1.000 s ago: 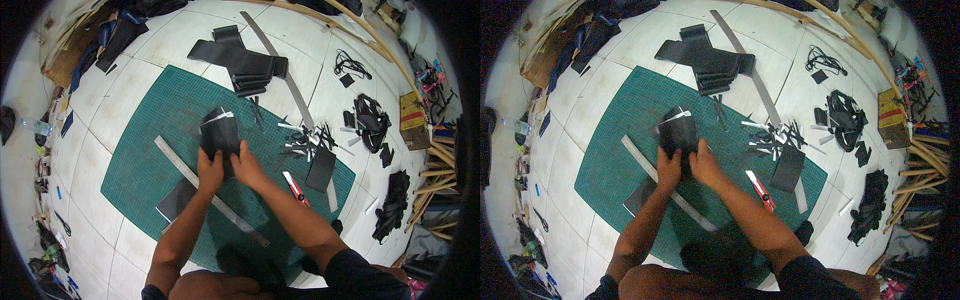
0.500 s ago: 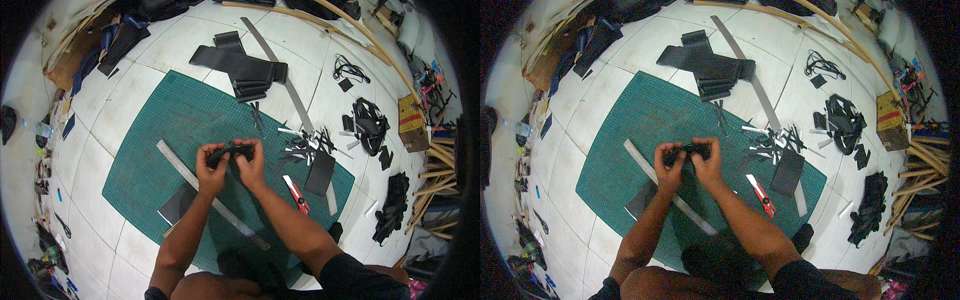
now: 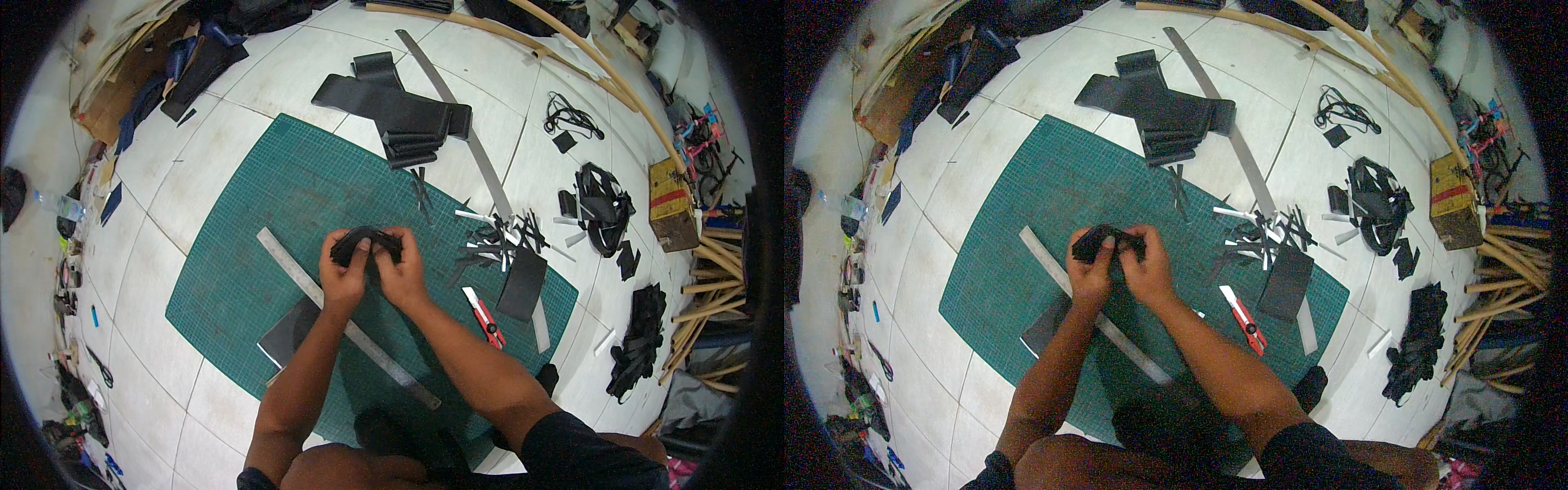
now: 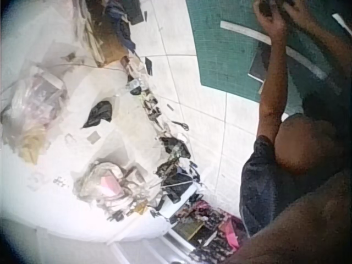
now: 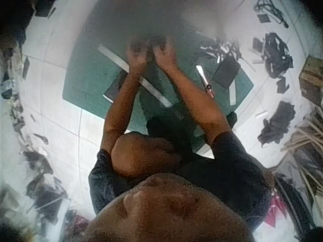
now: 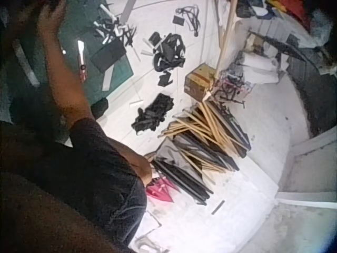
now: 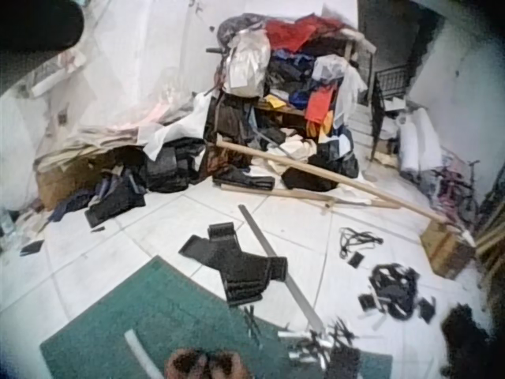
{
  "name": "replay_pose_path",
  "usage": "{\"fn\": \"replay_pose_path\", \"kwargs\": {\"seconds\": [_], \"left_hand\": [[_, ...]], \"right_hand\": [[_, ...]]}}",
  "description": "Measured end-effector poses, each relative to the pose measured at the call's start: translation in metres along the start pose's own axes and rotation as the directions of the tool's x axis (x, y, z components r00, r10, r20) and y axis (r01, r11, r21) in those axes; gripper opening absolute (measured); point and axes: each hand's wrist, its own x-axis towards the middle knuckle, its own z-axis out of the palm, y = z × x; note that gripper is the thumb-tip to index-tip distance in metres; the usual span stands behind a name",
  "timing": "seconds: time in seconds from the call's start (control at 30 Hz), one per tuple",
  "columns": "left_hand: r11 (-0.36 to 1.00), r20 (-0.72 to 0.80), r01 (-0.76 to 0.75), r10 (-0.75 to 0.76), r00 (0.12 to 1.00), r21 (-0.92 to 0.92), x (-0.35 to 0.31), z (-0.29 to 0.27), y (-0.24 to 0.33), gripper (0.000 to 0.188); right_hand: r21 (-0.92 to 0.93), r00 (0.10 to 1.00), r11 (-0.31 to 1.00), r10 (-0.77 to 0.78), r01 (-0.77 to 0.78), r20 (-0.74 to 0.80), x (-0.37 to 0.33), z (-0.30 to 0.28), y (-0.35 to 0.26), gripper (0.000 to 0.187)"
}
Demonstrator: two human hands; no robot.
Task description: The person cuts rectangles from black fabric using a rotary cutter and a metal ruler on a mat and folds a strip of fabric into a pleated shape by hand.
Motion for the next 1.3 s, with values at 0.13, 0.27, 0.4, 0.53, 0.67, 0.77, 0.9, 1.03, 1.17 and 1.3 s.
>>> {"fn": "replay_pose_path", "kwargs": {"seconds": [0.13, 0.27, 0.4, 0.53, 0.67, 0.77, 0.9, 1.03, 1.17, 1.3], "left_hand": [[0.982, -0.045, -0.186, 0.187, 0.981, 0.018, 0.002, 0.0, -0.005, 0.028], [0.996, 0.019, -0.066, 0.065, 0.998, 0.056, 0.001, -0.008, -0.006, 0.027], [0.994, -0.019, -0.036, 0.038, 0.999, 0.099, 0.006, -0.007, -0.005, 0.029], [0.998, -0.034, -0.055, 0.055, 0.998, 0.006, -0.004, -0.003, -0.001, 0.03], [0.988, -0.042, -0.141, 0.144, 0.989, 0.061, -0.003, -0.005, -0.005, 0.024], [0.987, 0.016, -0.113, 0.112, 0.994, 0.113, -0.002, -0.014, -0.006, 0.023], [0.998, 0.073, -0.042, 0.038, 0.997, 0.047, 0.002, -0.01, -0.008, 0.022], [0.999, 0.034, 0.01, -0.012, 0.999, 0.041, 0.004, -0.009, -0.007, 0.02], [0.969, -0.188, 0.107, -0.15, 0.971, -0.221, 0.021, -0.011, 0.022, 0.028], [0.825, -0.17, 0.301, -0.423, 0.89, -0.478, 0.013, -0.005, 0.023, 0.038]], "right_hand": [[-0.012, 0.995, 0.995, -0.1, 0.1, -0.03, 0.0, 0.002, 0.001, 0.034], [0.033, 0.999, 0.998, 0.049, -0.05, 0.021, 0.01, -0.004, 0.009, 0.033], [0.037, 0.997, 0.997, 0.062, -0.061, -0.038, 0.009, 0.005, 0.007, 0.031], [0.077, 0.998, 0.997, 0.03, -0.026, -0.048, 0.001, 0.003, 0.006, 0.037], [-0.102, 1.0, 0.995, -0.006, 0.008, 0.023, -0.001, -0.009, 0.011, 0.043], [-0.125, 0.998, 0.991, -0.05, 0.054, 0.036, 0.006, -0.01, 0.012, 0.045], [-0.154, 0.983, 0.986, 0.088, -0.064, 0.158, 0.01, -0.017, 0.025, 0.049], [-0.131, 0.962, 0.979, 0.179, -0.154, 0.206, 0.014, -0.018, 0.025, 0.052], [-0.095, 0.875, 0.934, 0.355, -0.344, 0.328, 0.013, -0.035, -0.016, 0.05], [0.239, 0.897, 0.876, 0.357, -0.418, 0.26, -0.007, -0.027, -0.021, 0.051]]}}
